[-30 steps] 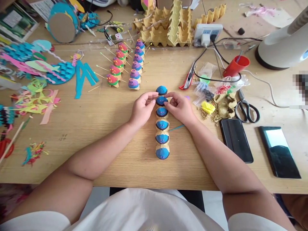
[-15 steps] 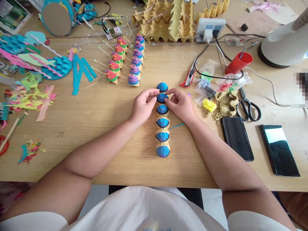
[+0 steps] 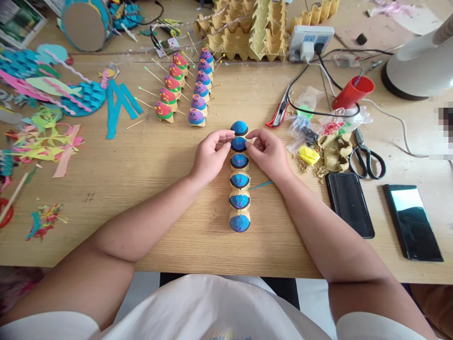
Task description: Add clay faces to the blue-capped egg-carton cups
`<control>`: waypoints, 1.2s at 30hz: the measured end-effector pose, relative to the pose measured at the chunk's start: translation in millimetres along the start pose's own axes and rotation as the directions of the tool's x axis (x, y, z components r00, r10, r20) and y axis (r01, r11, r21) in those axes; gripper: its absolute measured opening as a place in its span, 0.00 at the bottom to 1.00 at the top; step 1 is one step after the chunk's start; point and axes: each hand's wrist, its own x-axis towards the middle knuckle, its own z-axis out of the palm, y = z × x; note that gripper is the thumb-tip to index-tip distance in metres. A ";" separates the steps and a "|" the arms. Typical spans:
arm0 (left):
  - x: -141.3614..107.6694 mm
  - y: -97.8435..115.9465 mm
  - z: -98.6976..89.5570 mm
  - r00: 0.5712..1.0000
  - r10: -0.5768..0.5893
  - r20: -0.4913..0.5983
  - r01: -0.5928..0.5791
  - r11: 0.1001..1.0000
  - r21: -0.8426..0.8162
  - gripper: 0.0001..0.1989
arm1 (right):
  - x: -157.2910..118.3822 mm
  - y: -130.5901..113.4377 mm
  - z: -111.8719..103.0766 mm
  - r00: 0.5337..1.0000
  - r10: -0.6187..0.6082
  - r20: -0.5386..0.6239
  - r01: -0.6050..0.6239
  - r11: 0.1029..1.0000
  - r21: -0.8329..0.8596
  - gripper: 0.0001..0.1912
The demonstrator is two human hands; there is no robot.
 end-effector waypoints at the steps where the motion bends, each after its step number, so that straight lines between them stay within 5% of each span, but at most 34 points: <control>1: 0.0 -0.4 -0.1 1.000 0.000 0.003 0.000 1.000 0.008 0.16 | -0.2 0.1 -0.1 1.000 -0.006 -0.010 0.006 1.000 -0.013 0.09; 13: -0.1 -2.2 0.6 0.999 0.033 -0.012 -0.033 0.999 0.002 0.16 | 2.0 8.0 -3.1 0.982 -0.047 -0.181 0.041 0.999 -0.033 0.14; 20: 0.1 -4.0 3.1 0.999 0.033 -0.014 -0.033 0.999 0.002 0.16 | -3.1 -0.9 -3.2 0.996 -0.057 -0.071 0.045 0.987 -0.154 0.03; 30: 1.2 -8.4 3.8 0.998 0.069 -0.011 -0.069 0.997 -0.022 0.17 | 0.9 6.1 0.3 0.998 -0.069 0.006 0.069 0.995 -0.072 0.08; 36: 1.8 -11.7 4.4 0.996 0.091 -0.021 -0.091 0.996 -0.018 0.16 | -1.8 6.8 -1.7 0.975 -0.221 0.006 0.216 0.947 -0.239 0.02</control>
